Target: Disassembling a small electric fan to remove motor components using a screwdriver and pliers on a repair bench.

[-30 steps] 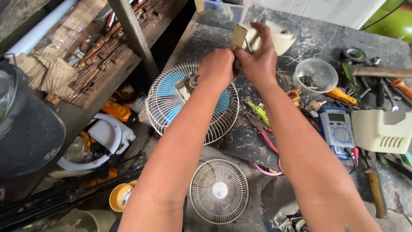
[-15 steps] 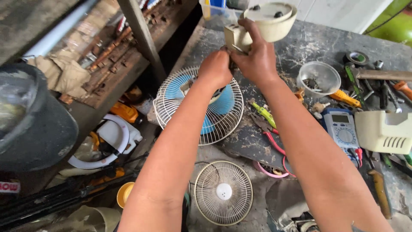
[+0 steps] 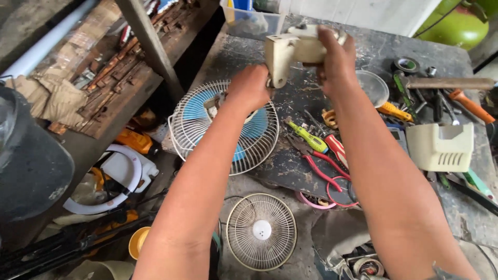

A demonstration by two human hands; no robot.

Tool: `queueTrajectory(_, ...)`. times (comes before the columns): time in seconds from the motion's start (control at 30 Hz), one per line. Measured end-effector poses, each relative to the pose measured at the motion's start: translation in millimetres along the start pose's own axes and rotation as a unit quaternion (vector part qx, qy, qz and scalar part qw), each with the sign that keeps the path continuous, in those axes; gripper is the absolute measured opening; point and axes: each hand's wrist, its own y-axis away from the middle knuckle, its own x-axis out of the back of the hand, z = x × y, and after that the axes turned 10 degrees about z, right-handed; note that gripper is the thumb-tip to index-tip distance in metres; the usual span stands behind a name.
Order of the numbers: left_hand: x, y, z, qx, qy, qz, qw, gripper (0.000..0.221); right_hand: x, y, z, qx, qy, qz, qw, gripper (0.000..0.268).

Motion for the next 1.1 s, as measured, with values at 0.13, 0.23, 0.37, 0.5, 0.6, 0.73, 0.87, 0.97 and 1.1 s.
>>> queueTrajectory(0.13, 4, 2, -1, 0.035, 0.011, 0.013, 0.999, 0.033, -15, -12, -4, 0.115, -0.067, -0.031, 0.991, 0.083)
queueTrajectory(0.23, 8, 2, -5, 0.046, 0.029, 0.028, 0.998, 0.028, -26, -10, -1, 0.342, -0.088, -0.059, 0.934, 0.055)
queueTrajectory(0.37, 12, 3, -2, 0.076, 0.012, 0.021, 0.997, 0.033, -31, 9, -13, 0.389, -0.029, -0.049, 0.919, 0.051)
queueTrajectory(0.5, 18, 7, -1, 0.105, 0.02, 0.031, 0.994, 0.044, -38, 12, -18, 0.404, 0.057, -0.007, 0.913, 0.047)
queueTrajectory(0.6, 20, 8, -2, 0.127, 0.026, 0.034, 0.991, 0.046, -45, 15, -21, 0.408, 0.065, -0.002, 0.911, 0.031)
queueTrajectory(0.73, 22, 10, -3, 0.12, 0.014, 0.032, 0.992, 0.054, -41, 25, -22, 0.434, 0.056, -0.027, 0.899, 0.042)
queueTrajectory(0.87, 21, 10, -3, 0.089, 0.0, 0.005, 0.996, 0.036, -35, 22, -15, 0.429, -0.005, -0.041, 0.903, 0.05)
queueTrajectory(0.97, 19, 7, 4, 0.066, -0.007, -0.018, 0.998, 0.031, -27, -3, -3, 0.383, -0.069, -0.056, 0.92, 0.049)
queueTrajectory(1.1, 15, 5, 6, 0.061, -0.019, -0.024, 0.998, 0.031, -18, -13, -2, 0.112, -0.099, 0.004, 0.989, 0.066)
